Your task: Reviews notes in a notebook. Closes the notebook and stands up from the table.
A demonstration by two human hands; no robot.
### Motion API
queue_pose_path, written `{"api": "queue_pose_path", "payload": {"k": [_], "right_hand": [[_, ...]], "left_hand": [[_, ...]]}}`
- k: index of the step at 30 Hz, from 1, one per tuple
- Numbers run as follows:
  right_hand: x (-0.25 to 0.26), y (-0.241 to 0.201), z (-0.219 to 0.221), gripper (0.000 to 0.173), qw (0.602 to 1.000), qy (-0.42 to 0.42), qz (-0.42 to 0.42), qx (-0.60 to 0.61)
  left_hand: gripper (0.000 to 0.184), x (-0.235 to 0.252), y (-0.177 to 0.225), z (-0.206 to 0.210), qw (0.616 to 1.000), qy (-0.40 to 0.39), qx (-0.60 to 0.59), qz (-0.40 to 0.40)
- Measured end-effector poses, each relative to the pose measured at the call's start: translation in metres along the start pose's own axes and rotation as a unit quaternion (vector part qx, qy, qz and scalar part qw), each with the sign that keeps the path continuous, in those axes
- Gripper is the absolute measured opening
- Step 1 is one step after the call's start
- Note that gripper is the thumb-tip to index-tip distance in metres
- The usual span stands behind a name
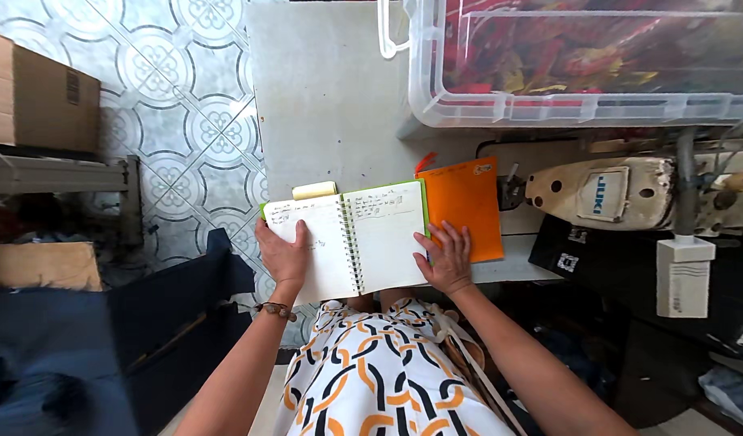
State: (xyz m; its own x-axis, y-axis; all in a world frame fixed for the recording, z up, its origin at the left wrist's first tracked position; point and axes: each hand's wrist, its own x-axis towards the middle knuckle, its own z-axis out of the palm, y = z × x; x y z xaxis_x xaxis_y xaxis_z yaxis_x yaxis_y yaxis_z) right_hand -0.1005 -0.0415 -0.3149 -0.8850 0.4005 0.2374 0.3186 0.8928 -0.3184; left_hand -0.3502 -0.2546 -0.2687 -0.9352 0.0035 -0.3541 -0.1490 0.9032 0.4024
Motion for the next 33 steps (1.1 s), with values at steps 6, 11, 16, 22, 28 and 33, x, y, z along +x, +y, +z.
{"api": "queue_pose_path", "payload": {"k": [6, 11, 16, 22, 28, 33], "right_hand": [[0.0005, -0.0003, -0.0014, 0.038, 1.000, -0.009, 0.004, 0.000], [0.0006, -0.0010, -0.0017, 0.037, 1.000, -0.011, 0.004, 0.000], [0.0003, -0.0009, -0.0019, 0.038, 1.000, -0.015, 0.005, -0.003], [0.0000, -0.0007, -0.0010, 0.038, 1.000, -0.012, 0.005, -0.002], [0.0005, -0.0004, -0.0009, 0.037, 1.000, -0.010, 0.002, -0.002], [0.0002, -0.0009, -0.0013, 0.038, 1.000, -0.011, 0.004, -0.001]], "left_hand": [[0.084, 0.0001, 0.0002, -0.0013, 1.000, -0.006, 0.002, 0.003], [0.082, -0.0004, 0.0007, -0.0009, 1.000, -0.003, 0.002, 0.002], [0.085, -0.0003, 0.0005, -0.0001, 1.000, -0.003, 0.006, 0.003], [0.083, -0.0005, 0.0010, -0.0006, 1.000, -0.002, 0.008, 0.003], [0.083, -0.0002, 0.0009, 0.0000, 1.000, 0.001, 0.012, 0.002], [0.083, -0.0005, 0.0006, -0.0002, 1.000, 0.000, 0.008, 0.003]]}}
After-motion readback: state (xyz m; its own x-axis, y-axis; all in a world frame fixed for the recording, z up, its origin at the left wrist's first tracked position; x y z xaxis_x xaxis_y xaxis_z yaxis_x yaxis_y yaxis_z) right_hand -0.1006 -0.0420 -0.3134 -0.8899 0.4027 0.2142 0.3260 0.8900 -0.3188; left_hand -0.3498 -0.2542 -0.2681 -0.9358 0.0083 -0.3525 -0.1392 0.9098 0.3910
